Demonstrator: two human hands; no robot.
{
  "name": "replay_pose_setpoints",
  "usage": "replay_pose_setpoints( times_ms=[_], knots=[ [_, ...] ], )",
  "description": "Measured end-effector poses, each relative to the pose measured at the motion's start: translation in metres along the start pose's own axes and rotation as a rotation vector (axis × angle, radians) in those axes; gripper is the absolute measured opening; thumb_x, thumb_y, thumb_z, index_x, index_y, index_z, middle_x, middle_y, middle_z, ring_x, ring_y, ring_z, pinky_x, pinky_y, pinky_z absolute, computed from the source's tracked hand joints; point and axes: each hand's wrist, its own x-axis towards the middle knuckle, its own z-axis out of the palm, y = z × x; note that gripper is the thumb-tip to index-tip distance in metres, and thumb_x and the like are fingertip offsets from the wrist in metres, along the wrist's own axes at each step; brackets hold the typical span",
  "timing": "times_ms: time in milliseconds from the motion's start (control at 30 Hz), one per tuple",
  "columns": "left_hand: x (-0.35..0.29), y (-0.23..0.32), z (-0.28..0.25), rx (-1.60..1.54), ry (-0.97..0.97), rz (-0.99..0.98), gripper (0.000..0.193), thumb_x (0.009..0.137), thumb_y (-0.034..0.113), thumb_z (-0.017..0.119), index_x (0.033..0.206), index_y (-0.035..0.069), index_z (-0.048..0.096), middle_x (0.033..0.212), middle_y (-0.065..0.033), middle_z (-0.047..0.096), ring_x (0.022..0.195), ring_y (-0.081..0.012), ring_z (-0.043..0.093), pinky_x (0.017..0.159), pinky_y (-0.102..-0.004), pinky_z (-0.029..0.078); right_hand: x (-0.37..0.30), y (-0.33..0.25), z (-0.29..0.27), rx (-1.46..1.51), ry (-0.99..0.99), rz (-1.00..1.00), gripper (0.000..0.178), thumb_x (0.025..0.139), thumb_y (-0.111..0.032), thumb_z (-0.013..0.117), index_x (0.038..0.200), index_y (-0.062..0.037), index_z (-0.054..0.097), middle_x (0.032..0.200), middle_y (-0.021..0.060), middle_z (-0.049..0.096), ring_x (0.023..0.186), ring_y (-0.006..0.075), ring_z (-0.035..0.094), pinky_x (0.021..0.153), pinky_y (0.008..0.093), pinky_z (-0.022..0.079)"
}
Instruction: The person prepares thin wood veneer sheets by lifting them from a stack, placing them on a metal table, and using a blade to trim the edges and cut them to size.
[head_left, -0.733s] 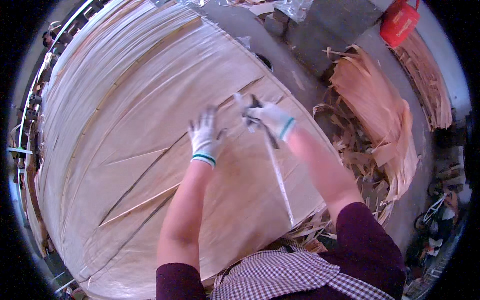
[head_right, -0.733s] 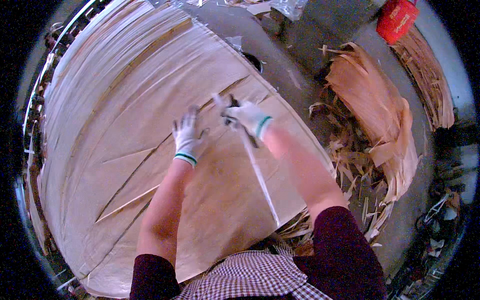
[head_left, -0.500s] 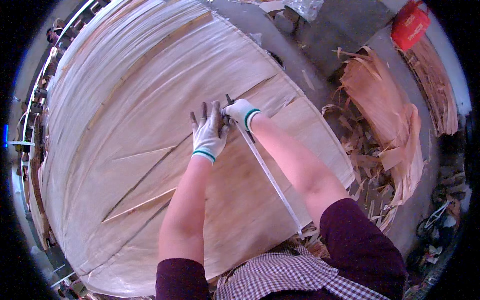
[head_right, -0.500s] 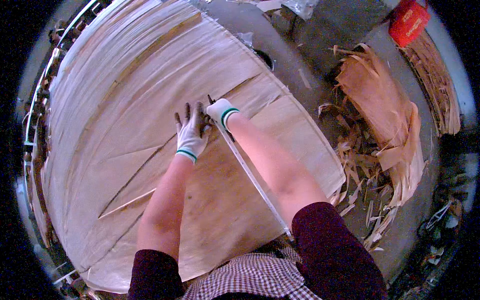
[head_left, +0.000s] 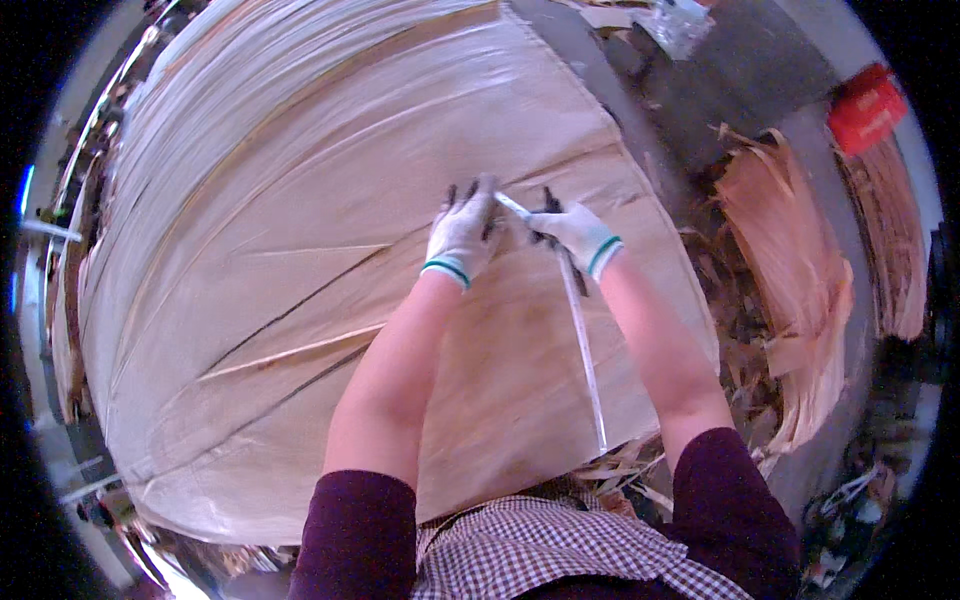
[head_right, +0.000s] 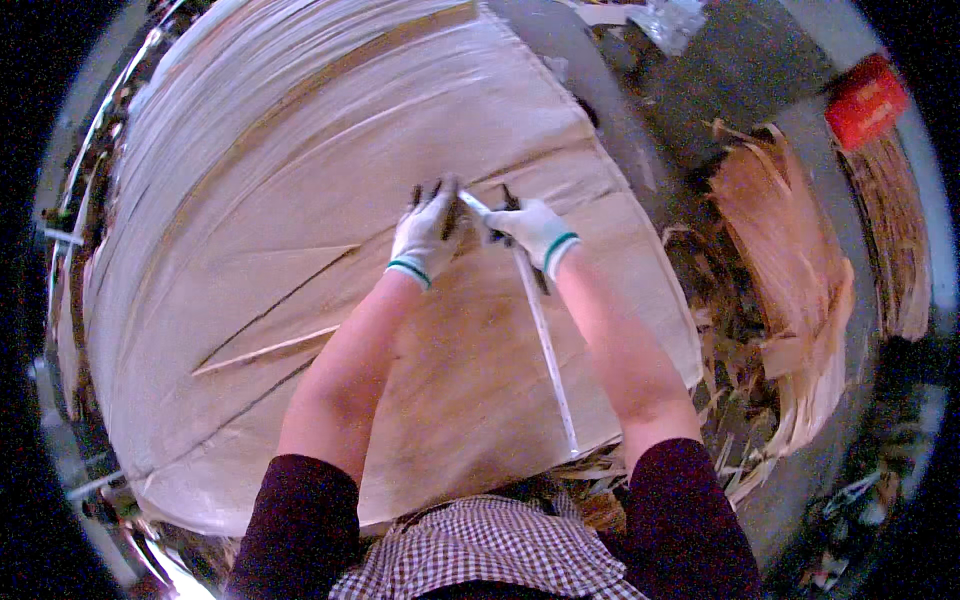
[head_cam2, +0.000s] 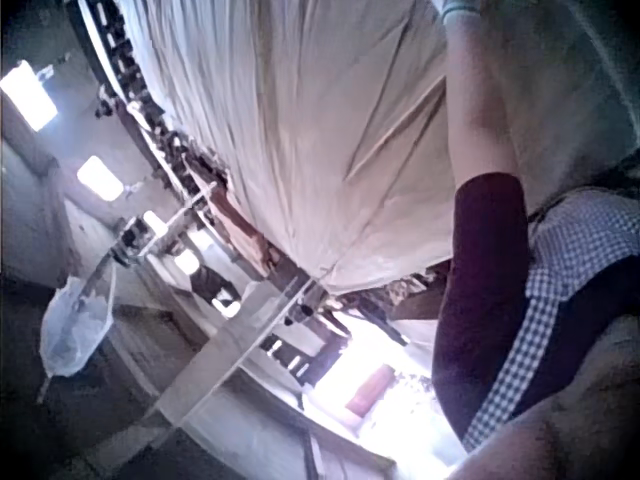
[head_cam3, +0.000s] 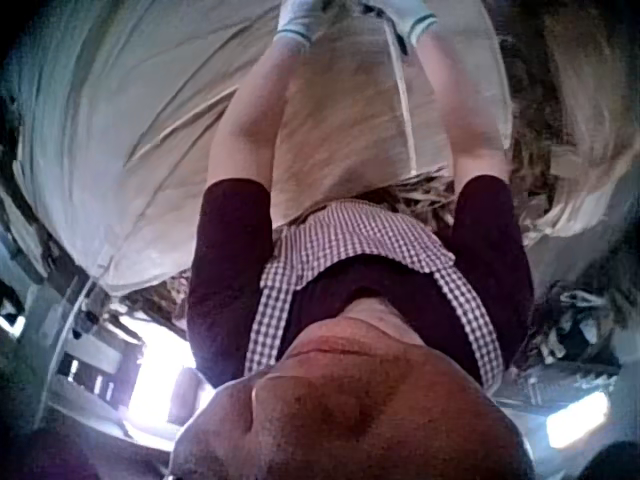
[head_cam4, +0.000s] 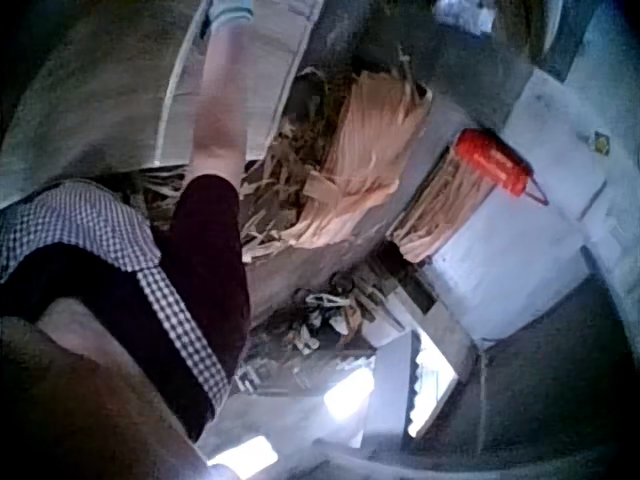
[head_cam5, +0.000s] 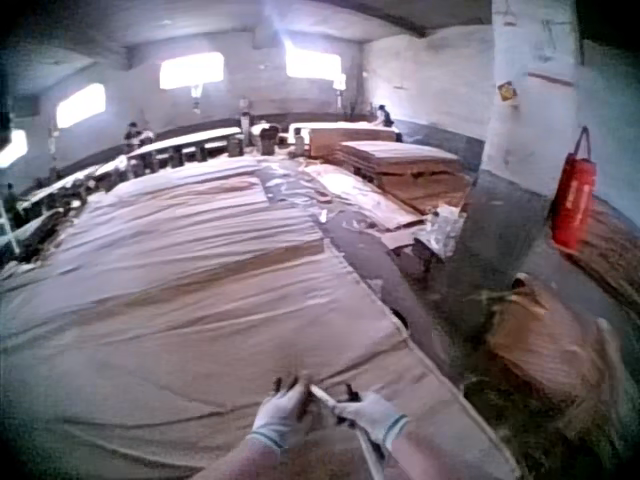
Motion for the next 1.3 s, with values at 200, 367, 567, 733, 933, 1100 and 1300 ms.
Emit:
replay_pose_setpoints(
  times_ms=[200,367,567,733,933,1100,1300],
  knots=[
    [0.003,-0.001,-0.005,0.404,-0.062,0.257,0.042,0.086,0.031,0.051,0.125,0.014,0.054,0.135,-0.0100,0.049,0.129,-0.0269,0.041,0.112,-0.0504,0.019,-0.005,0.008,-0.026,-0.982,0.727,-0.416,0.028,0.086,-0.030,0.060,0.093,-0.0033,0.065,0.080,0.0183,0.066,0.075,0.0346,0.064,0.064,0.0452,0.050],
    [-0.047,-0.017,-0.039,0.018,-0.125,0.078,0.038,0.092,0.033,0.046,0.123,0.013,0.054,0.137,-0.0111,0.046,0.129,-0.0297,0.040,0.110,-0.0511,0.021,-0.046,-0.017,0.036,-0.011,0.172,-0.188,0.015,0.088,-0.019,0.059,0.095,-0.0069,0.064,0.073,0.0053,0.065,0.059,0.0109,0.056,0.049,0.0248,0.043],
    [-0.234,-0.133,-0.131,0.162,0.243,-0.033,0.036,0.083,0.018,0.058,0.118,0.010,0.059,0.125,-0.0148,0.056,0.119,-0.0346,0.050,0.107,-0.0470,0.030,-0.143,-0.016,0.166,0.136,-0.087,-0.086,0.018,0.089,-0.020,0.060,0.101,-0.0079,0.060,0.073,0.0017,0.063,0.058,0.0060,0.051,0.049,0.0214,0.040],
    [-0.314,-0.210,-0.185,0.429,0.160,-0.130,0.050,0.090,0.034,0.047,0.132,0.007,0.046,0.142,-0.0139,0.040,0.133,-0.0296,0.034,0.113,-0.0444,0.016,-0.153,-0.011,0.295,0.215,-0.177,-0.062,0.018,0.089,-0.024,0.060,0.098,-0.0078,0.060,0.074,0.0014,0.064,0.059,0.0065,0.052,0.049,0.0217,0.041],
    [-0.321,-0.241,-0.197,0.368,0.054,-0.046,0.057,0.091,0.040,0.043,0.137,0.006,0.040,0.146,-0.0134,0.033,0.136,-0.0294,0.029,0.114,-0.0442,0.012,-0.098,-0.014,0.426,0.280,-0.154,-0.092,0.018,0.088,-0.022,0.061,0.091,-0.0035,0.063,0.071,0.0037,0.064,0.056,0.0096,0.054,0.049,0.0247,0.041],
    [-0.319,-0.257,-0.200,0.220,0.046,-0.046,0.055,0.087,0.028,0.049,0.136,0.005,0.040,0.146,-0.0144,0.033,0.135,-0.0314,0.030,0.112,-0.0430,0.020,-0.048,-0.006,0.465,0.118,-0.090,0.073,0.015,0.088,-0.019,0.059,0.088,-0.0046,0.063,0.068,0.0030,0.062,0.050,0.0083,0.050,0.044,0.0229,0.037],
    [-0.293,-0.244,-0.214,0.288,0.085,-0.147,0.056,0.085,0.024,0.050,0.139,0.016,0.039,0.140,-0.0078,0.044,0.118,-0.0334,0.045,0.097,-0.0491,0.035,-0.042,-0.009,0.473,0.058,0.032,0.225,0.019,0.084,-0.020,0.063,0.075,-0.0035,0.062,0.057,0.0034,0.055,0.044,0.0138,0.048,0.038,0.0289,0.034]
  ],
)
